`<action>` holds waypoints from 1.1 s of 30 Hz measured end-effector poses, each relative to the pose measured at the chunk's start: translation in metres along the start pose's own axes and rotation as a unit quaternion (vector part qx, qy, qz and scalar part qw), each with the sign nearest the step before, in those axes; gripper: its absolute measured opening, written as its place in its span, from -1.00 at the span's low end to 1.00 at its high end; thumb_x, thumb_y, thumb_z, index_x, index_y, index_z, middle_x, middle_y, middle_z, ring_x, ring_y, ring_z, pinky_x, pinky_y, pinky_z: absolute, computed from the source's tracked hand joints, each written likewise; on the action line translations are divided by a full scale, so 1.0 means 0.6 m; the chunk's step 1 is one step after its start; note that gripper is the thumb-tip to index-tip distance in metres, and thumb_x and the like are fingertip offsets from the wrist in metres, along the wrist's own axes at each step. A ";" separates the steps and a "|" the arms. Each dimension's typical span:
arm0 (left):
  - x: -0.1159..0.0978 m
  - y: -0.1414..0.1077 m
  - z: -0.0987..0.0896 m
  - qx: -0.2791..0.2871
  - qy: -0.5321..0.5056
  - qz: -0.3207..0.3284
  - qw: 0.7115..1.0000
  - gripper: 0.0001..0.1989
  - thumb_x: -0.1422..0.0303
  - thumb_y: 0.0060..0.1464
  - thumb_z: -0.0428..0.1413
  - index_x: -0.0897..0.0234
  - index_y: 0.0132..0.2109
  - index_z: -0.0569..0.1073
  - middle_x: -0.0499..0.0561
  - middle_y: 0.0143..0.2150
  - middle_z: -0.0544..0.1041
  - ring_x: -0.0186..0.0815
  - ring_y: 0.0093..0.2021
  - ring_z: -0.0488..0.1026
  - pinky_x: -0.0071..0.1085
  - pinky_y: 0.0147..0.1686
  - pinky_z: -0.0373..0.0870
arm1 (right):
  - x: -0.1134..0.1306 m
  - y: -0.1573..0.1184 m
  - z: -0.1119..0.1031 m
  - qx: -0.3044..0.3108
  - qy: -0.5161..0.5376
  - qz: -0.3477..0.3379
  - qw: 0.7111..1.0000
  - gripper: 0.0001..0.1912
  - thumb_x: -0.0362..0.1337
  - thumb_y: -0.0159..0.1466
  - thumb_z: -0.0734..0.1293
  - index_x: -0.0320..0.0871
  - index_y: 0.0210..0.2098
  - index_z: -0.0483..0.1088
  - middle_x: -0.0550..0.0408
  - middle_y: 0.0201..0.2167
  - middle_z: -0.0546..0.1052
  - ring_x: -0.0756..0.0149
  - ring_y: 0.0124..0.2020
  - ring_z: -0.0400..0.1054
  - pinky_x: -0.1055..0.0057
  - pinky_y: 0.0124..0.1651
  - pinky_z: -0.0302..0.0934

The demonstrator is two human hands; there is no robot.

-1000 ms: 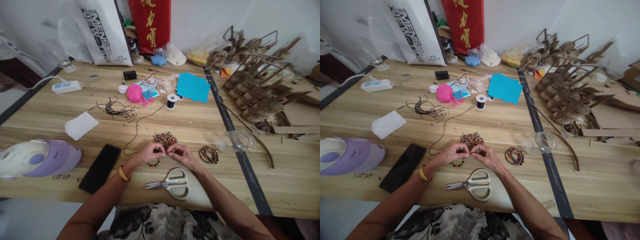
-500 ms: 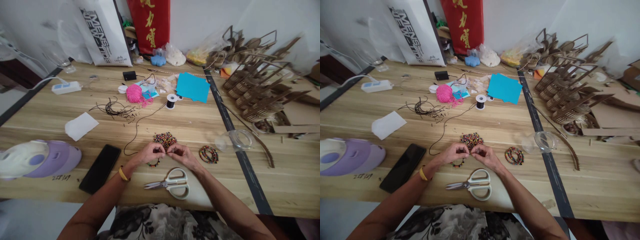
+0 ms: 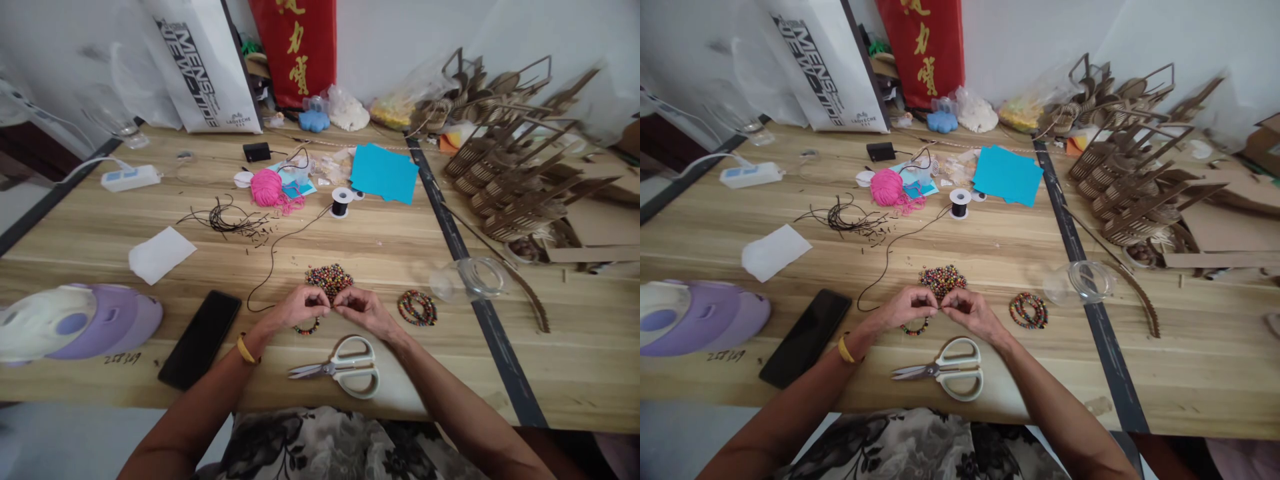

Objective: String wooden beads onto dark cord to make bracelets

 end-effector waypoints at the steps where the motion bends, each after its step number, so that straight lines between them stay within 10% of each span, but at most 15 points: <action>1: 0.001 0.000 0.000 0.000 -0.001 0.001 1.000 -0.89 0.38 -0.03 0.16 0.37 -0.37 0.49 -0.04 -0.47 0.46 -0.44 -0.45 0.33 -0.53 -0.41 0.27 | -0.001 0.000 0.000 0.001 0.000 0.001 1.000 -0.78 -0.15 0.17 0.37 -0.21 -0.37 0.38 0.17 -0.51 0.36 0.46 -0.51 0.17 0.49 -0.43 0.03; 33: -0.008 0.000 0.001 0.000 0.000 0.017 1.000 -0.88 0.37 -0.05 0.17 0.38 -0.38 0.51 -0.02 -0.48 0.48 -0.41 -0.46 0.35 -0.51 -0.40 0.27 | -0.003 -0.003 0.004 -0.001 -0.051 -0.012 0.999 -0.75 -0.12 0.20 0.36 -0.21 -0.41 0.36 0.17 -0.53 0.34 0.46 -0.52 0.14 0.51 -0.46 0.03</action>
Point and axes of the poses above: each hand's wrist, its own y-axis towards the middle knuckle, its own z-axis out of the palm, x = y × z, the point moved 7 cm from there along y, towards the middle knuckle
